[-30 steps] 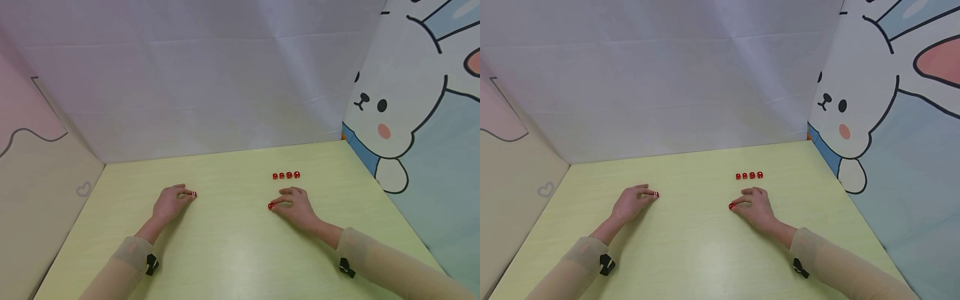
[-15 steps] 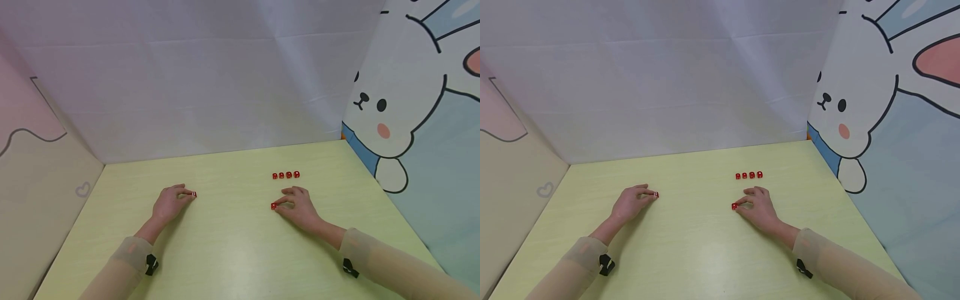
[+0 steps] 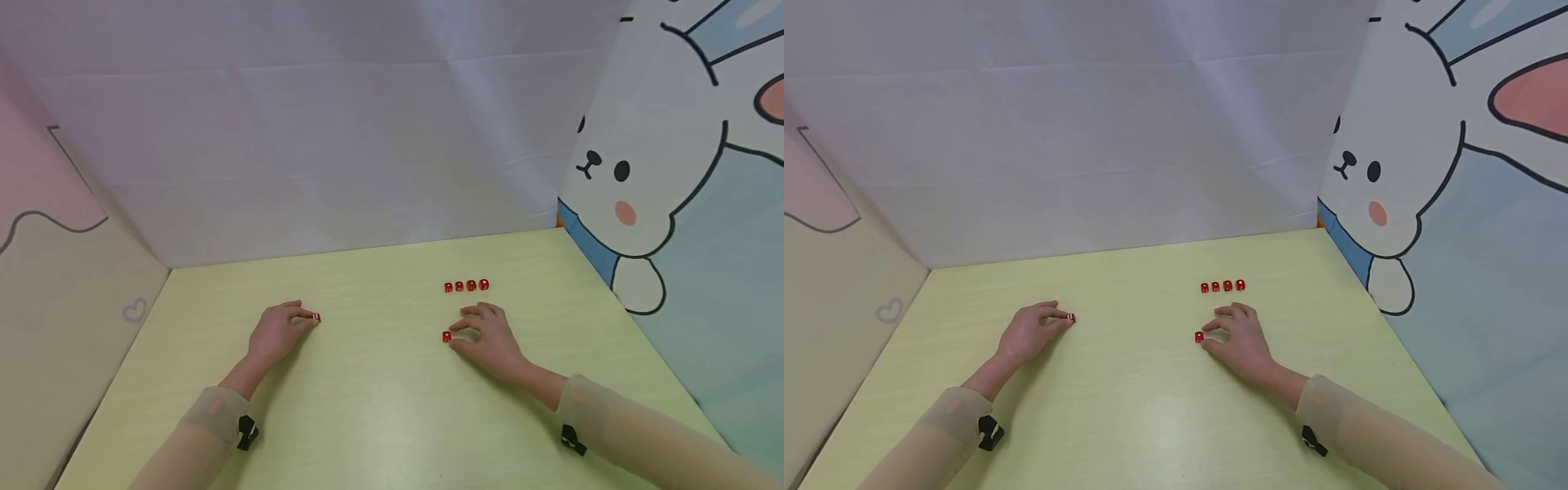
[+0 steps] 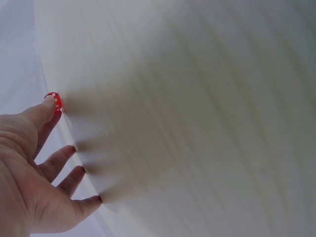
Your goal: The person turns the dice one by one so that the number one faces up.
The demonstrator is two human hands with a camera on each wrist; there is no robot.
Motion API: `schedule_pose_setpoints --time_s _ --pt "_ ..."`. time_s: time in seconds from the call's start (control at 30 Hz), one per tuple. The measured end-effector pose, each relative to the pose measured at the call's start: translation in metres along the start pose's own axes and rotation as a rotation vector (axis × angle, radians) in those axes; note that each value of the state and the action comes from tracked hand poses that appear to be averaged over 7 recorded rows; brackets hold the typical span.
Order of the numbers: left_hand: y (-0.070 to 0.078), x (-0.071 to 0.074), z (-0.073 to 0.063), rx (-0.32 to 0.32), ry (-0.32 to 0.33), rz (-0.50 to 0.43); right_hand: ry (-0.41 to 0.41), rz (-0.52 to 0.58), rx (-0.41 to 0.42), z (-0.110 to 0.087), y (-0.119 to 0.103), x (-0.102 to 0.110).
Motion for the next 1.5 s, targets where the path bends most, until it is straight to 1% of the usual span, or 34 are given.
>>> schedule_pose_setpoints --time_s 0.27,1.0,1.13,1.5 --pt "-0.002 0.000 0.001 0.003 -0.002 -0.008 0.006 -0.039 -0.011 0.000 -0.001 -0.003" --pt "-0.002 -0.001 0.002 0.009 -0.006 -0.007 0.002 -0.015 -0.034 0.003 -0.002 -0.004" --pt "-0.001 -0.002 0.003 0.011 -0.011 -0.011 0.005 -0.018 -0.042 0.003 0.000 -0.002" --pt "-0.002 0.000 0.005 0.006 -0.006 -0.011 0.035 -0.008 -0.077 0.000 0.010 0.015"
Point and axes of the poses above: each hand's wrist, its own z-axis towards the middle knuckle, its own x-axis out of the back of the hand, y = z × x, the point moved 7 cm from there along z, towards the middle knuckle, and after that the axes turned 5 degrees about -z, right-handed, at the moved point
